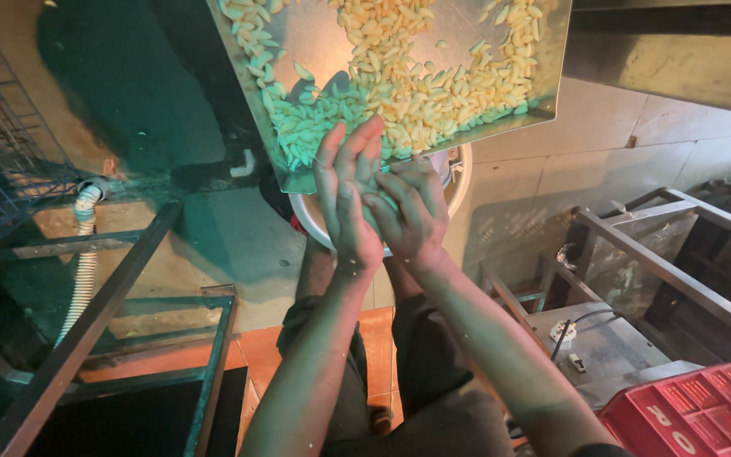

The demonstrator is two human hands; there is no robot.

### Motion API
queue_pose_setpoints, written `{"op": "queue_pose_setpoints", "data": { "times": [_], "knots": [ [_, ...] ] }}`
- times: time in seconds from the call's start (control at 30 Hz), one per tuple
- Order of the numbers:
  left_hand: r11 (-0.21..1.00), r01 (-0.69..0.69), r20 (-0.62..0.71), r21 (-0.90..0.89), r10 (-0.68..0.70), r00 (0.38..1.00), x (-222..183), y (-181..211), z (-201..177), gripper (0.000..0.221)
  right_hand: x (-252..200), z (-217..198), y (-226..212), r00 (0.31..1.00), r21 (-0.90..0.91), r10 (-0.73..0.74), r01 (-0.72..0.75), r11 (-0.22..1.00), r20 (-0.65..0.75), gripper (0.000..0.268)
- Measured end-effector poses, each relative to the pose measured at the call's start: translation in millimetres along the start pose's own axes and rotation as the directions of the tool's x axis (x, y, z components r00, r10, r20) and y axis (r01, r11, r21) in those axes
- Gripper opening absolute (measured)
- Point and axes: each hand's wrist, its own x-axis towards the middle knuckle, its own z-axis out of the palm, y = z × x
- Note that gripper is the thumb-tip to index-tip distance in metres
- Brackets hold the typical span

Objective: The person feeds peeled cassava pieces from a metal tray into a grinding machine using both hands and a metal pusher. The ground cassava collects in a white bucket below. The person occasionally uses a spoon to stir the contents of the bucket.

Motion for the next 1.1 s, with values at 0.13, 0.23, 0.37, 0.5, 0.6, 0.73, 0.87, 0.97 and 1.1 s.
{"op": "queue_pose_setpoints", "data": {
  "times": [0.13, 0.23, 0.37, 0.5, 0.6, 0.73, 0.87, 0.97, 1.1],
  "knots": [
    [0.998, -0.017, -0.146, -0.061, 0.008, 0.989, -0.1, -2.9, -1.4, 0.072, 2.4, -0.8, -1.5, 0.999, -0.055, -0.019, 0.022, 0.998, 0.043, 0.023],
    [0.976, -0.034, -0.260, -0.213, -0.023, 0.965, 0.8, -5.5, -7.1, 0.072, 3.2, -1.8, -1.2, 0.995, -0.104, -0.058, 0.066, 0.992, 0.078, 0.020],
    [0.983, -0.045, -0.284, -0.179, -0.008, 0.959, 0.1, -8.7, -12.3, 0.071, 1.7, -1.7, -1.2, 0.983, -0.106, -0.120, 0.135, 0.985, 0.138, 0.018],
    [0.996, -0.040, -0.281, -0.078, 0.016, 0.959, 0.4, -10.5, -10.2, 0.067, 1.9, -7.4, 3.2, 0.982, -0.052, -0.078, 0.089, 0.995, 0.171, 0.017],
    [0.996, -0.050, -0.301, -0.076, 0.025, 0.953, -1.4, -9.3, -7.2, 0.064, -0.9, -9.9, 5.5, 0.984, 0.041, -0.013, 0.006, 0.999, 0.176, 0.021],
    [0.989, -0.102, -0.256, -0.109, 0.071, 0.964, -1.3, -4.6, -0.5, 0.062, -3.5, -9.2, 5.7, 0.971, 0.004, -0.079, 0.080, 0.997, 0.226, 0.028],
    [0.937, 0.019, -0.224, -0.348, -0.103, 0.969, 5.9, 9.1, -13.9, 0.068, -2.6, -12.6, 7.5, 0.918, -0.163, -0.132, 0.205, 0.965, 0.374, 0.040],
    [0.944, 0.019, -0.131, -0.330, -0.065, 0.989, 5.9, 21.7, -33.4, 0.070, -6.6, -12.4, 7.9, 0.868, -0.316, -0.099, 0.280, 0.906, 0.486, 0.049],
    [0.969, 0.100, -0.075, -0.228, -0.120, 0.990, 0.5, 33.1, -40.8, 0.068, -9.6, -4.7, 4.8, 0.834, -0.354, 0.029, 0.202, 0.913, 0.551, 0.075]
  ]
}}
